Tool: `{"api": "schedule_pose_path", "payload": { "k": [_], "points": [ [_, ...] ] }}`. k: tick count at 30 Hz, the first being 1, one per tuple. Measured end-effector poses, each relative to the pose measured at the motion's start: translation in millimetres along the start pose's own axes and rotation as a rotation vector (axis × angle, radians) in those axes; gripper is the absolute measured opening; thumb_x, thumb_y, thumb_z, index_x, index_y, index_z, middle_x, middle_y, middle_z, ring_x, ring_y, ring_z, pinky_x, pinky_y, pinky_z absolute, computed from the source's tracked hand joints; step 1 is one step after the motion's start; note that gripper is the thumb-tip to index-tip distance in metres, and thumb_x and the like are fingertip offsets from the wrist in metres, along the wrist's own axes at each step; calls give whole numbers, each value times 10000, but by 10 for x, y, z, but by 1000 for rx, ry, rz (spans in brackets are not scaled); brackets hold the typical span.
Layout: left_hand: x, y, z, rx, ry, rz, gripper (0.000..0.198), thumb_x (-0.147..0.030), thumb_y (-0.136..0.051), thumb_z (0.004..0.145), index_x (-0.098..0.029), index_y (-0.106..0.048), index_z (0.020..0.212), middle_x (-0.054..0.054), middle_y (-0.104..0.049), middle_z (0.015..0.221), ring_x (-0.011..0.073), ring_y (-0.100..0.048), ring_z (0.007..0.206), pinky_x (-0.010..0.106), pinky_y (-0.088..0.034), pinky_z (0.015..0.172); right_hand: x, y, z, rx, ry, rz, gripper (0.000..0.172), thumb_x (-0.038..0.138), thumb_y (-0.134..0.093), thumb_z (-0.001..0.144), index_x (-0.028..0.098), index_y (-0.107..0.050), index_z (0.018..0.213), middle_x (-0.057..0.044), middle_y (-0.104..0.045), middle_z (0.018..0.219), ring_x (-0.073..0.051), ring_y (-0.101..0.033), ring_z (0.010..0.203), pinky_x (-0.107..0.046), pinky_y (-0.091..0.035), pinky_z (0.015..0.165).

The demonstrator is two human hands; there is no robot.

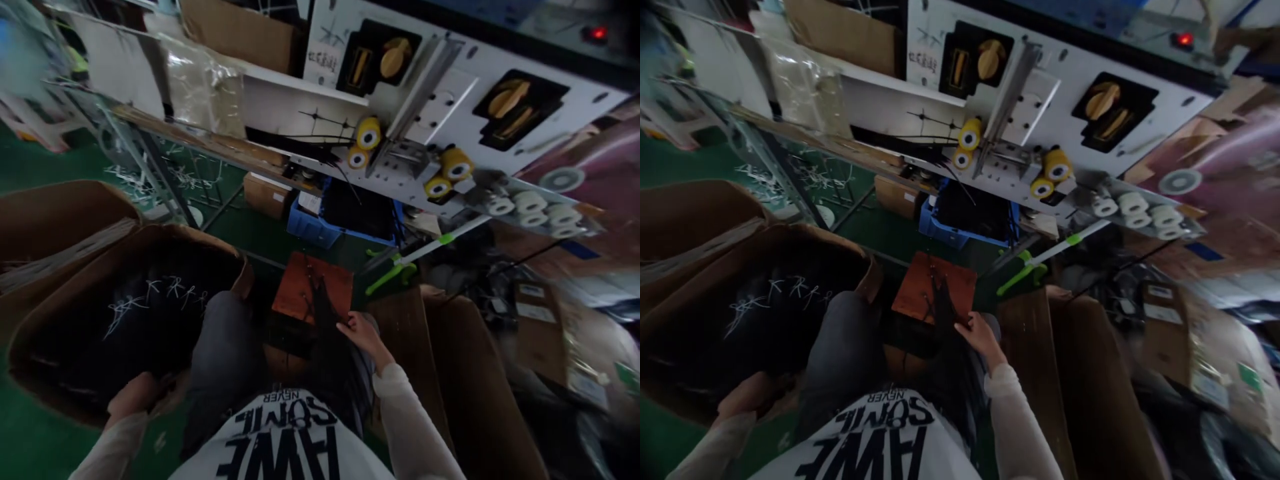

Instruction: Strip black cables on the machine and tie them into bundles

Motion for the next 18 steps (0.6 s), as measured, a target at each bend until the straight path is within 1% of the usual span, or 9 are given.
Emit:
{"api": "schedule_pose_path", "payload": {
  "k": [2,4,5,6,8,11,13,16,18],
  "points": [
    [-237,49,-67,-90,-104,98,339,-521,-572,680,-195,-571,588,65,-607,562,307,-604,666,344,-392,595,89,-85,-45,9,17,-98,620,531,-602,722,112,-497,1167,-132,-627,1004,-242,-620,918,-355,-457,810],
    [-667,-23,-209,-177,-352,19,328,-496,-499,745,-192,-620,776,104,-662,794,313,-604,820,365,-416,684,210,-123,-74,23,-4,-198,692,565,-607,709,112,-463,1213,-169,-597,1104,-282,-593,1006,-383,-440,839],
    [-925,-114,-302,-164,-487,-85,324,-466,-485,761,-180,-622,833,127,-663,881,316,-593,898,379,-418,760,272,-132,-88,34,-28,-242,748,592,-617,687,114,-445,1236,-189,-575,1149,-307,-579,1036,-400,-435,842],
    [-1191,-241,-400,-99,-584,-198,307,-428,-495,762,-160,-624,841,159,-656,940,328,-574,967,399,-398,846,333,-141,-106,49,-52,-278,806,619,-627,663,116,-424,1259,-206,-555,1182,-330,-568,1056,-416,-434,839],
    [-1698,-564,-588,31,-689,-259,269,-408,-520,768,-186,-629,875,131,-659,1030,273,-565,1035,348,-360,945,443,-170,-156,90,-85,-323,891,645,-643,630,119,-381,1299,-226,-534,1208,-363,-561,1067,-436,-436,824],
    [-2278,-1078,-781,201,-701,-315,291,-425,-609,721,-179,-631,874,129,-675,998,267,-592,1015,343,-380,925,565,-261,-253,141,-97,-337,922,598,-683,614,126,-338,1327,-230,-520,1218,-371,-577,1045,-436,-444,805],
    [-2515,-1352,-849,316,-642,-352,272,-421,-648,686,-156,-621,741,133,-688,812,289,-632,898,368,-426,832,597,-336,-301,139,-105,-340,917,480,-726,615,134,-303,1352,-239,-497,1237,-364,-594,1018,-429,-447,789],
    [-2676,-1580,-923,510,-541,-445,290,-395,-658,674,-147,-559,562,84,-606,510,263,-636,634,358,-459,644,537,-411,-299,75,-131,-244,831,208,-691,632,124,-299,1360,-252,-488,1239,-335,-613,985,-400,-439,780],
    [-2695,-1591,-968,606,-499,-567,299,-395,-628,703,-133,-562,576,66,-584,474,221,-608,537,337,-459,570,432,-414,-250,20,-151,24,710,110,-617,627,114,-386,1298,-216,-539,1178,-296,-607,977,-360,-422,783]
  ]
}}
Point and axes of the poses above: each hand's wrist, its own z-axis towards the middle knuckle, its own y-axis out of the back of the hand, x = y × z, the point moved 1 cm from there along z, towards the middle knuckle
